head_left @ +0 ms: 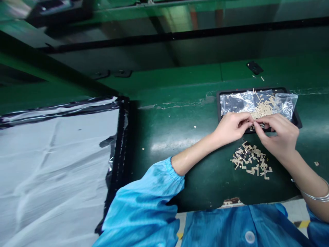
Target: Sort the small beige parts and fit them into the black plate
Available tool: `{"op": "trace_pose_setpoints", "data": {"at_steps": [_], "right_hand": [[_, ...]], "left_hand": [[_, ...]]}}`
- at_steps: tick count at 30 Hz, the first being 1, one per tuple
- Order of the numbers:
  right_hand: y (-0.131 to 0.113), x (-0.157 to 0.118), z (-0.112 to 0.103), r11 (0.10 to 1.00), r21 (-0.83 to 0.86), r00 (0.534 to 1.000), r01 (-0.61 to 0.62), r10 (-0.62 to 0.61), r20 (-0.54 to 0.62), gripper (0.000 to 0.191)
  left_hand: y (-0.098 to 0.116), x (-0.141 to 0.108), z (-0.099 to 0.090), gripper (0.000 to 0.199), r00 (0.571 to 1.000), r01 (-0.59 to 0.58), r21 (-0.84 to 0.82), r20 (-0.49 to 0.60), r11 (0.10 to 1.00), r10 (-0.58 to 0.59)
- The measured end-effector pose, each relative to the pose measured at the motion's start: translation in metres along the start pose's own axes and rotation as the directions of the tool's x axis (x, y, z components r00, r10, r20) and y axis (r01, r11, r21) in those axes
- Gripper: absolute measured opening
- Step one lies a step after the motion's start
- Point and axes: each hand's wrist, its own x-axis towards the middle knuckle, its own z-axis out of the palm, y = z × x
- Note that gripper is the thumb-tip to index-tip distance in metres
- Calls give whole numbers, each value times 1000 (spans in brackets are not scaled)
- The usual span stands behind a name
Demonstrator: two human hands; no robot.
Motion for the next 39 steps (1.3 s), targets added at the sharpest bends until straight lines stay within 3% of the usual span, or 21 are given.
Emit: {"op": "trace_pose_setpoints", "data": {"at_steps": [8, 11, 16, 19, 24, 31, 35, 39], "right_hand": [[-1, 1, -3, 998, 18, 998, -68, 68, -3, 8], [4, 2, -5, 990, -6, 990, -139, 138, -33, 8], [17, 1, -3, 974, -33, 974, -223, 222, -34, 7], [21, -1, 0, 979, -65, 981, -195, 196, 8, 15], [17, -2, 1, 981, -99, 985, -164, 168, 30, 7], [5, 0, -3, 996, 67, 999, 51, -52, 7, 11], [2, 0, -3, 989, 116, 996, 92, -91, -10, 14], [1, 0, -4, 984, 146, 995, 101, -102, -1, 15]], "left_hand": [[-1, 1, -1, 11, 1000, 20, -35, -23, 999, -21], [-3, 2, -4, 12, 997, 52, -184, -52, 982, -62], [-10, 6, -8, 18, 995, 99, -472, 30, 876, -96], [-11, 8, -10, 19, 986, 162, -554, 123, 817, -112], [-8, 9, -12, 21, 955, 242, -585, 283, 774, -85], [-3, 9, -15, 22, 919, 320, -567, 382, 759, -103], [1, 10, -17, 20, 887, 368, -543, 448, 755, -111], [0, 9, -18, 20, 889, 338, -532, 451, 776, -78]]}}
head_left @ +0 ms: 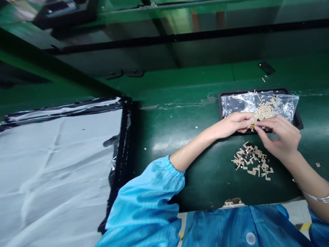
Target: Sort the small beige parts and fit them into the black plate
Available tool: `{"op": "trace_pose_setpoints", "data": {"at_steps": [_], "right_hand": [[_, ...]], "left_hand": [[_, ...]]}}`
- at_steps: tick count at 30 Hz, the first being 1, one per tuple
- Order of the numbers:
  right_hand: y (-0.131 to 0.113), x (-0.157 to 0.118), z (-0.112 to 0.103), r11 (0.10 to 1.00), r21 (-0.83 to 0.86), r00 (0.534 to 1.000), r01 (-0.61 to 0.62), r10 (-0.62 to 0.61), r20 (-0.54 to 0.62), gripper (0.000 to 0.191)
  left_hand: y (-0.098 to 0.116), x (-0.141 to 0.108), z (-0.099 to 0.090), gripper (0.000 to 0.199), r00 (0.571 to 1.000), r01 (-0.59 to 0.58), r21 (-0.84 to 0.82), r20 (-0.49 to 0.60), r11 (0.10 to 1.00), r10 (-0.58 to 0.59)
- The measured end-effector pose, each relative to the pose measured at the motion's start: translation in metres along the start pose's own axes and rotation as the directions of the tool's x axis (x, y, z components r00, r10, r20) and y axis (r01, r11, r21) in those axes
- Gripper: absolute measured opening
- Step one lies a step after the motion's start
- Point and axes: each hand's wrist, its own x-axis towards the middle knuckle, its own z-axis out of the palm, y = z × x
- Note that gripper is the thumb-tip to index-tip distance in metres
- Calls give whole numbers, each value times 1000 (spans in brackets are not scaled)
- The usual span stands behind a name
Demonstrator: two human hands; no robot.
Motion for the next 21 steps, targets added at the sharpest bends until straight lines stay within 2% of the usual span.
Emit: {"op": "trace_pose_setpoints", "data": {"at_steps": [2, 6, 10, 13, 15, 17, 18, 19, 21], "right_hand": [[0, -1, 0, 1000, -5, 999, -14, 15, 30, 13], [1, -2, 0, 998, -20, 996, -54, 55, 65, 10], [2, -4, -1, 1000, 27, 999, -3, 2, 43, 18], [4, -6, -2, 1000, 14, 999, 21, -22, 35, 19], [6, -8, -1, 1000, 15, 1000, 12, -12, 11, 18], [9, -9, 0, 1000, 23, 1000, 3, -3, -9, 16], [9, -10, 0, 1000, 28, 1000, 4, -4, -18, 16], [10, -10, 1, 1000, 31, 1000, 5, -4, -23, 16], [10, -11, 2, 999, 37, 999, 5, -4, -35, 16]], "left_hand": [[-1, 0, -1, 21, 1000, -22, 11, 17, 1000, 22], [-3, 1, -3, 21, 1000, 12, 24, 19, 1000, -12], [-4, 0, -2, 18, 1000, -13, 10, 14, 1000, 13], [-6, 0, -1, 17, 993, -101, -34, -67, 994, 98], [-6, 1, -7, 26, 964, -194, -36, -190, 980, 184], [-4, 3, -21, 29, 894, -271, 33, -361, 962, 265], [-1, 3, -31, 28, 839, -284, 105, -454, 953, 300], [1, 3, -45, 25, 767, -268, 202, -547, 942, 335], [8, -2, -78, 18, 571, -126, 427, -707, 895, 418]]}}
